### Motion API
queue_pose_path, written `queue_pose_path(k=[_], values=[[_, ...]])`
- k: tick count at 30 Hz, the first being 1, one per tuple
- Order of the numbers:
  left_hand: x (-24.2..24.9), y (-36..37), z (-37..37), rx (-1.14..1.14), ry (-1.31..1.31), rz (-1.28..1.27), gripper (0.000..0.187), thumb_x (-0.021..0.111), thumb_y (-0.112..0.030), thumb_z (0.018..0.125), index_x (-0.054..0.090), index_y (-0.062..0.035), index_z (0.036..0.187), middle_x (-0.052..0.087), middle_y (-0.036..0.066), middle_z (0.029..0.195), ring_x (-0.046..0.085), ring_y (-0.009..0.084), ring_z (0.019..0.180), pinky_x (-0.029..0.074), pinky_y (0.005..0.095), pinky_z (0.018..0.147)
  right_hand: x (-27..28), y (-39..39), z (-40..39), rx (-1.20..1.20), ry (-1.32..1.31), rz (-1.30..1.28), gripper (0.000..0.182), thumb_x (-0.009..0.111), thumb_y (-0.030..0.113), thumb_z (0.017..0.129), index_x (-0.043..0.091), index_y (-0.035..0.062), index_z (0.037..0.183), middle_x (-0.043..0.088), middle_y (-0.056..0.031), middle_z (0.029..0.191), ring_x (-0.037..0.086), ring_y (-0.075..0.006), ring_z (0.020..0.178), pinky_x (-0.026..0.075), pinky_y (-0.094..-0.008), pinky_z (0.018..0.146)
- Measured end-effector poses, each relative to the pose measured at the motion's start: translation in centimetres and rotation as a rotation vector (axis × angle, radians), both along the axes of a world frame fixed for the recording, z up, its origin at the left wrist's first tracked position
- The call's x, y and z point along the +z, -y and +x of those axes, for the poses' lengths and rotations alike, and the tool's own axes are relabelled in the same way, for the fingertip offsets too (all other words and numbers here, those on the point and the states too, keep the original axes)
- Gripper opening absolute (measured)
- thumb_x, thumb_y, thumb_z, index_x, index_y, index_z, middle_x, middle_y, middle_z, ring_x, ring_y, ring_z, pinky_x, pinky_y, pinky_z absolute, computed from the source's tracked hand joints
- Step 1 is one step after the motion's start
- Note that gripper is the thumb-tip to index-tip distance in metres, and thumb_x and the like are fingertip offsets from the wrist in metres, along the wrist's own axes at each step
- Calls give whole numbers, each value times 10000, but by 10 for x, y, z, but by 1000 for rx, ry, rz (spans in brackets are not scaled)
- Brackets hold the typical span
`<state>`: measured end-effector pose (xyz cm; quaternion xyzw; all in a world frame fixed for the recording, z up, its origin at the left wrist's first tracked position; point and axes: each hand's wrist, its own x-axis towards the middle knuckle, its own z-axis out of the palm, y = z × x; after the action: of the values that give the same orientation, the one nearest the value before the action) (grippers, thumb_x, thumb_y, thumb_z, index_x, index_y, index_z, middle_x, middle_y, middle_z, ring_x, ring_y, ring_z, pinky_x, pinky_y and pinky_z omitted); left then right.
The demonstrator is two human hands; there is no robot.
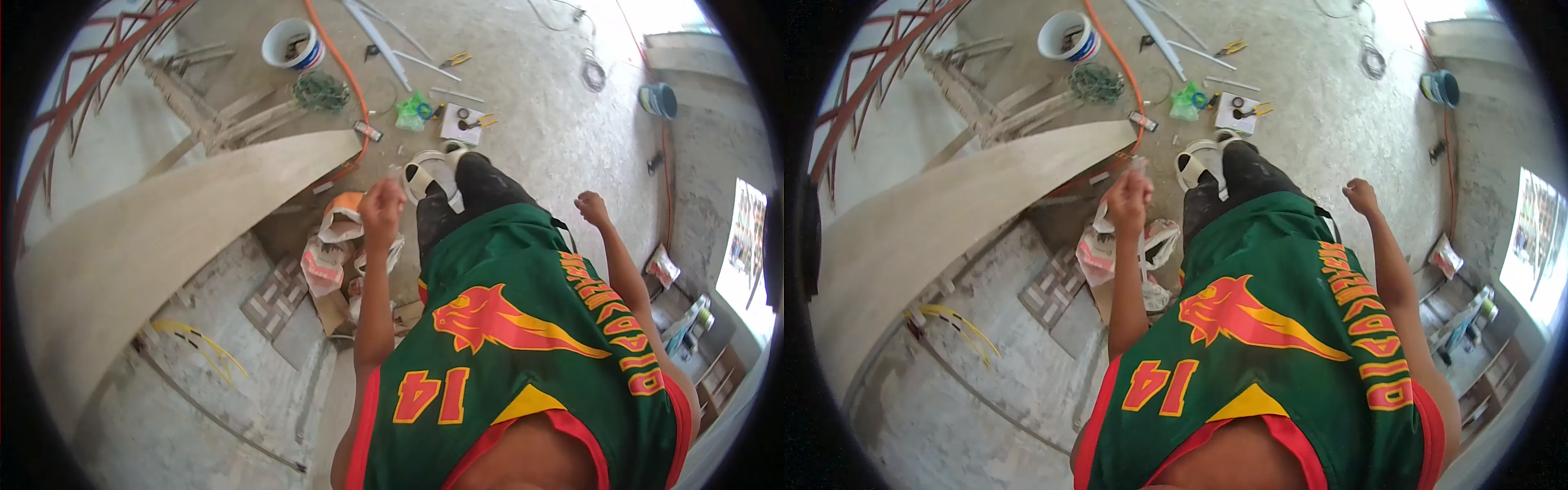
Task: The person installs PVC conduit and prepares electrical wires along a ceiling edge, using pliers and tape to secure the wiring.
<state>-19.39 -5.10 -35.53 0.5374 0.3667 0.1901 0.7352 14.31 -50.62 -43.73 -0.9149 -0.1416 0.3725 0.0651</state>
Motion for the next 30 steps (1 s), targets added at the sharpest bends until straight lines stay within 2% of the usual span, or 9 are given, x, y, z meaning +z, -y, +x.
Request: queue_pose_path(k=[6,10,13,18,19,21,22,25,30], values=[[-2,26,44,46,-111,-98,249,602,-235,916,676,2,921,572,-15,646,456,38,533,383,201,489,-18,-75,2,8,-203,156,297,661,221,804,643,-29,963,673,-170,846,674,-233,668,539,-327,589],[-65,38,47,-33,-194,-25,267,607,-264,905,665,-8,857,569,1,624,497,46,555,377,216,491,-107,-105,32,134,-238,222,287,657,219,813,644,-32,950,675,-142,796,662,-207,612,540,-315,564],[-139,63,51,-28,-398,159,273,593,-272,909,640,-11,845,567,35,615,517,90,564,408,264,516,-237,-116,68,220,-228,229,273,655,244,791,668,-21,856,675,-152,758,658,-230,602,538,-346,599],[-299,168,61,92,-635,613,252,593,-259,901,610,-19,826,574,111,655,587,224,578,446,329,524,-565,-121,141,506,8,52,239,653,238,753,679,12,826,673,-169,825,656,-334,746,522,-426,717],[-317,194,57,-21,-825,718,294,520,-274,929,601,6,893,611,131,784,581,295,688,474,343,673,-628,-99,137,579,19,-56,234,658,232,746,678,20,841,669,-169,839,651,-346,764,518,-434,727],[-368,260,-3,152,-827,1361,312,522,-317,899,576,-21,816,569,118,708,550,254,614,438,361,593,-670,-100,142,386,-51,-61,205,683,216,718,658,38,817,656,-156,957,618,-350,903,501,-442,794],[-356,271,4,297,-774,1084,308,470,-297,902,553,-27,780,520,74,651,494,196,571,398,327,535,-706,-99,150,460,-31,-73,227,690,200,715,649,42,872,626,-155,1051,597,-340,969,496,-431,820],[-361,299,3,462,-1019,962,337,472,-322,907,566,-26,777,531,74,655,483,184,558,386,315,519,-808,-102,158,633,7,-175,422,689,129,714,572,67,1114,489,-151,1297,502,-324,1157,446,-449,931],[-382,332,-3,536,-1279,967,385,476,-363,917,588,-24,771,548,74,661,465,163,536,366,295,492,-914,-143,159,1020,694,78,348,560,175,847,496,122,1185,517,-108,1194,493,-275,1152,335,-503,1042]])
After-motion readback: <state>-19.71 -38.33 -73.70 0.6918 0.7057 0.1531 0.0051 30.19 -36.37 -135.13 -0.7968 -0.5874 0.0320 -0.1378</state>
